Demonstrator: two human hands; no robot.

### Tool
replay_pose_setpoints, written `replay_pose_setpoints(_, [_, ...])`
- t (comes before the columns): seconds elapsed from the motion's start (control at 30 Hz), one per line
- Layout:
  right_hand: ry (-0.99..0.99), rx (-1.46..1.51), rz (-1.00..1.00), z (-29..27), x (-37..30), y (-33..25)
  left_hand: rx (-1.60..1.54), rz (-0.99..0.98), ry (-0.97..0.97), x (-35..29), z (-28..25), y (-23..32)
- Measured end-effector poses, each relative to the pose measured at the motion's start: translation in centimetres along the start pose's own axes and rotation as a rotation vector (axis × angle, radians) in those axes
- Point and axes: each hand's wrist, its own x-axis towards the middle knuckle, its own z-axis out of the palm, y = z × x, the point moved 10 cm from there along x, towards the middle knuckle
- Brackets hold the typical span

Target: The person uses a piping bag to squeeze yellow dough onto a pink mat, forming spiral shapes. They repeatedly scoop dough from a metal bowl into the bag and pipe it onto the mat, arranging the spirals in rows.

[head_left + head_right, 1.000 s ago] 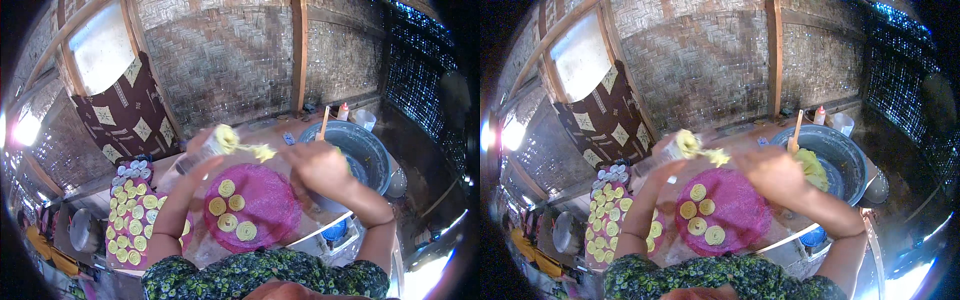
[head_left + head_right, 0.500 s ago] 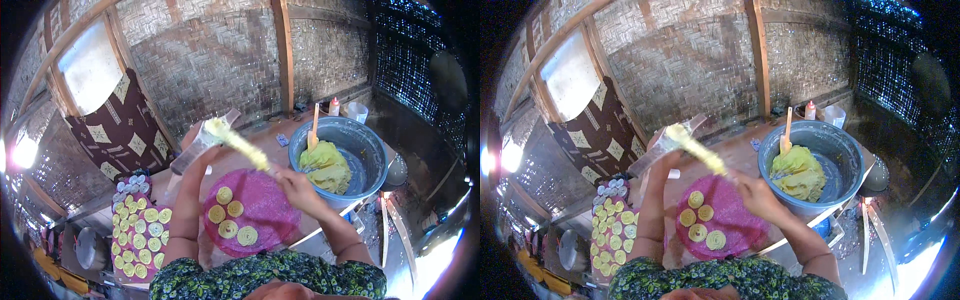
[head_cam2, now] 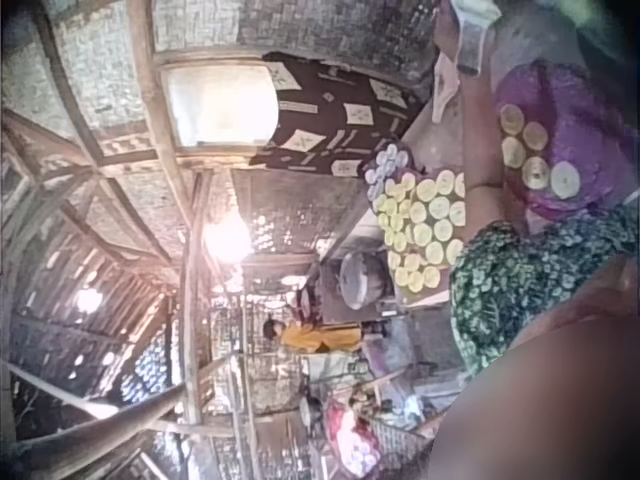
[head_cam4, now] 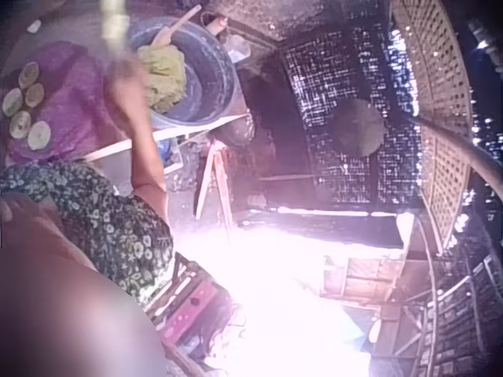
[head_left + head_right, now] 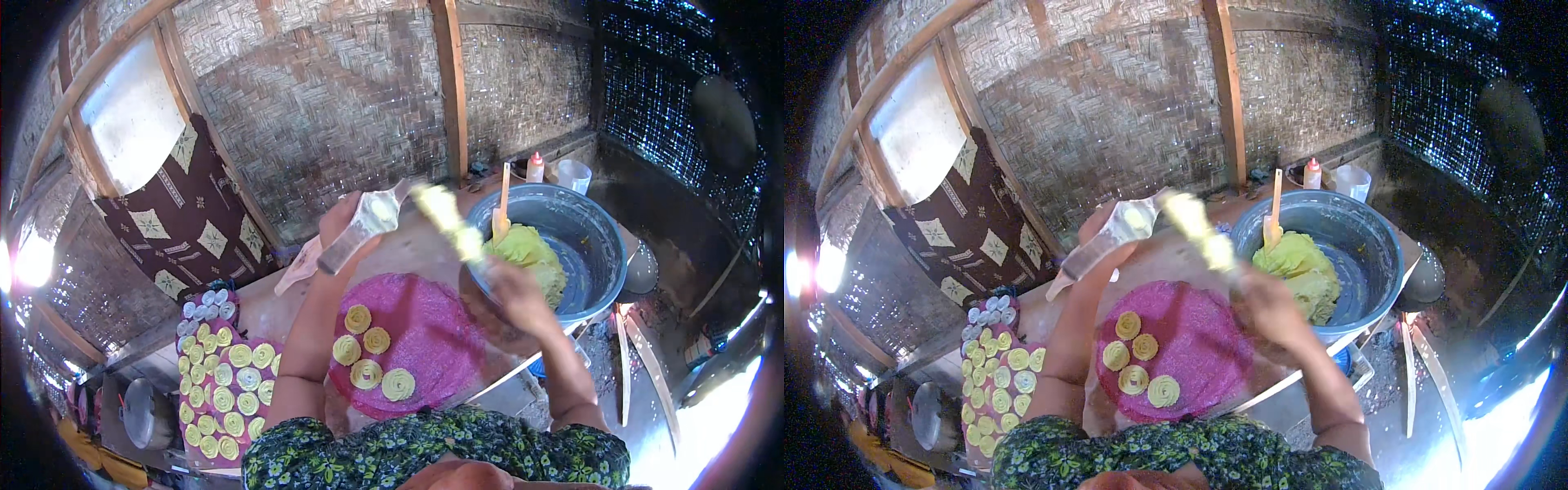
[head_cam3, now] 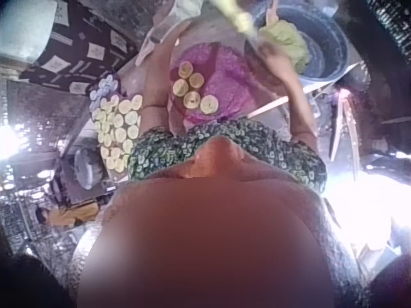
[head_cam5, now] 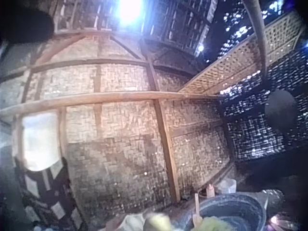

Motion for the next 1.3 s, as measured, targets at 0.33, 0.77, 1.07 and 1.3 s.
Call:
replay_pose_setpoints(0.33, [-0.217, -0.226, 0.3, -1.6, 0.4, 3.4, -1.515, -0.127, 0.059, -1.6, -5.3, 1.8])
replay_pose_setpoints(0.77, [-0.289, 1.427, 0.554, 7.4, -1.2, -2.6, -0.252, -0.438, -0.063, -12.2, 0.6, -4.7])
replay_pose_setpoints(1.07, [-0.33, 0.552, -0.035, 3.9, 0.1, -8.5, -0.177, -0.167, -0.834, -15.9, 1.4, 6.9])
replay_pose_setpoints(1.3, [-0.651, 0.276, -0.27, 7.0, -3.6, -9.4, -0.478, -0.074, -0.984, -22.4, 6.8, 8.6])
